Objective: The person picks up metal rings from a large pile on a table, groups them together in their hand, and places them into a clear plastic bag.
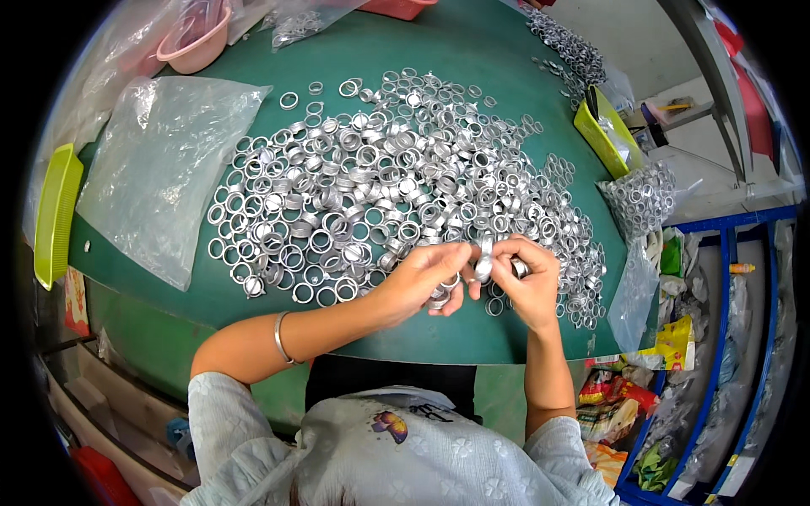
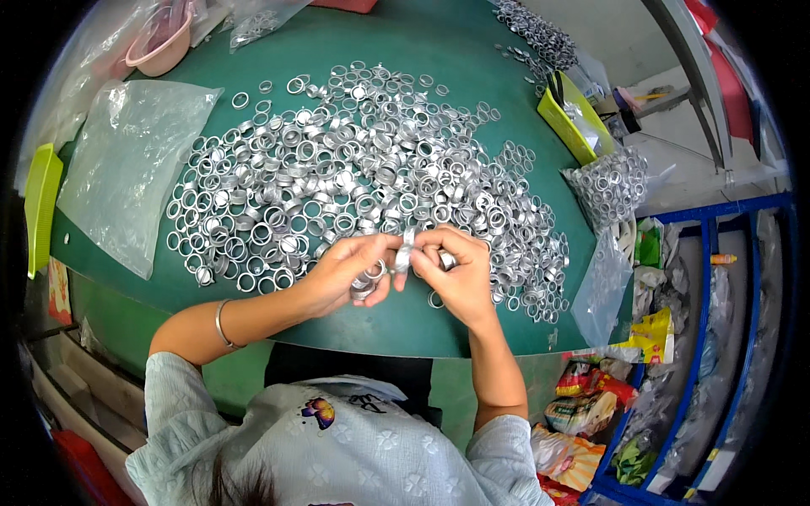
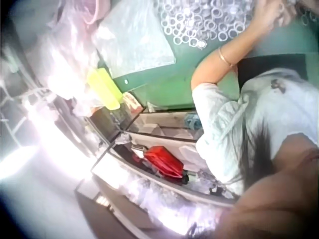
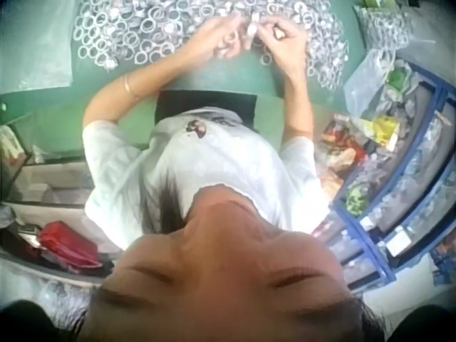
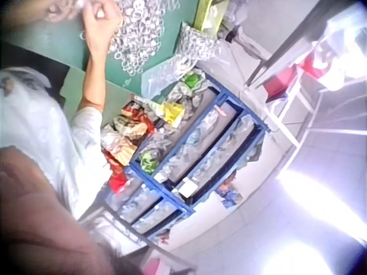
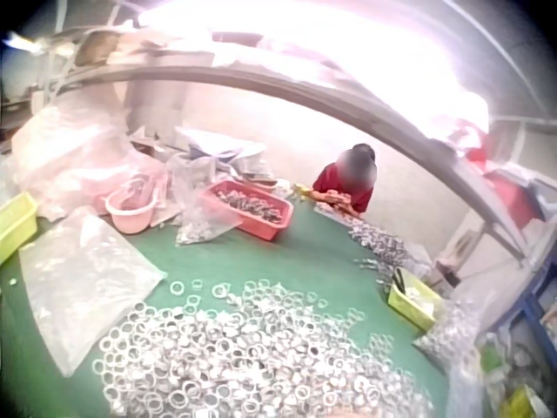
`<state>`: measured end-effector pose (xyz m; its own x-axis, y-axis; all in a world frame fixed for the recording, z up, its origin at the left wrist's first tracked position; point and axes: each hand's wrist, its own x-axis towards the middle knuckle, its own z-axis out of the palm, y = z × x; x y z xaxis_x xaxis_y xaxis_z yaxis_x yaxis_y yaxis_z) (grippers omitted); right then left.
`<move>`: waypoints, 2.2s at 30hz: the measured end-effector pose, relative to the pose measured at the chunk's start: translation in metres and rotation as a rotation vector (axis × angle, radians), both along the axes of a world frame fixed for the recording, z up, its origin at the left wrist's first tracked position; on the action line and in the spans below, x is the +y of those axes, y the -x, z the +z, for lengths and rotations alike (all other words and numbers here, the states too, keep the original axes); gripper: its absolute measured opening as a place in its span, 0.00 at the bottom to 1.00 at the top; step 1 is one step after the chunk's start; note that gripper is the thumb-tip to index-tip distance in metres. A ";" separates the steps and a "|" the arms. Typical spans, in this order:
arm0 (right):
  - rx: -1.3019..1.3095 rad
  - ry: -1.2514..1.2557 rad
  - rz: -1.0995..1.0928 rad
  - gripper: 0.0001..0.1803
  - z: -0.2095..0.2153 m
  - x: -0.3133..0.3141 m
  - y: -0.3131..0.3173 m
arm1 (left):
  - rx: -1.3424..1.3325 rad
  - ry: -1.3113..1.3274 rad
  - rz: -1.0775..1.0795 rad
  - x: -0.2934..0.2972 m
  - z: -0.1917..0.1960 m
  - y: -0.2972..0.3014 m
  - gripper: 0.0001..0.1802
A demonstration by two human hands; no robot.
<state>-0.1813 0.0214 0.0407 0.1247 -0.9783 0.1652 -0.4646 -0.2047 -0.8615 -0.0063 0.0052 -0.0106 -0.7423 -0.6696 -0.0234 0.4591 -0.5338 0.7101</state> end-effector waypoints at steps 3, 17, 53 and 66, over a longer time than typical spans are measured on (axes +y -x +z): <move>0.065 0.080 0.022 0.07 0.001 0.001 -0.001 | -0.038 0.087 -0.001 -0.001 0.006 -0.001 0.21; -0.310 -0.032 -0.138 0.04 -0.007 -0.001 0.007 | -0.037 0.027 0.073 -0.002 0.004 0.000 0.19; 0.235 0.559 -0.359 0.07 -0.055 -0.051 0.044 | -1.273 1.744 0.288 0.008 0.010 0.033 0.12; 0.196 0.638 -0.323 0.06 -0.069 -0.046 0.041 | -0.164 1.579 0.475 0.062 0.205 0.121 0.19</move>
<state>-0.2219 -0.0250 -0.0280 -0.0669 -0.6926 0.7182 -0.7197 -0.4651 -0.5155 -0.1275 0.0669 0.1946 -0.5362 -0.2590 0.8034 0.2308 0.8705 0.4347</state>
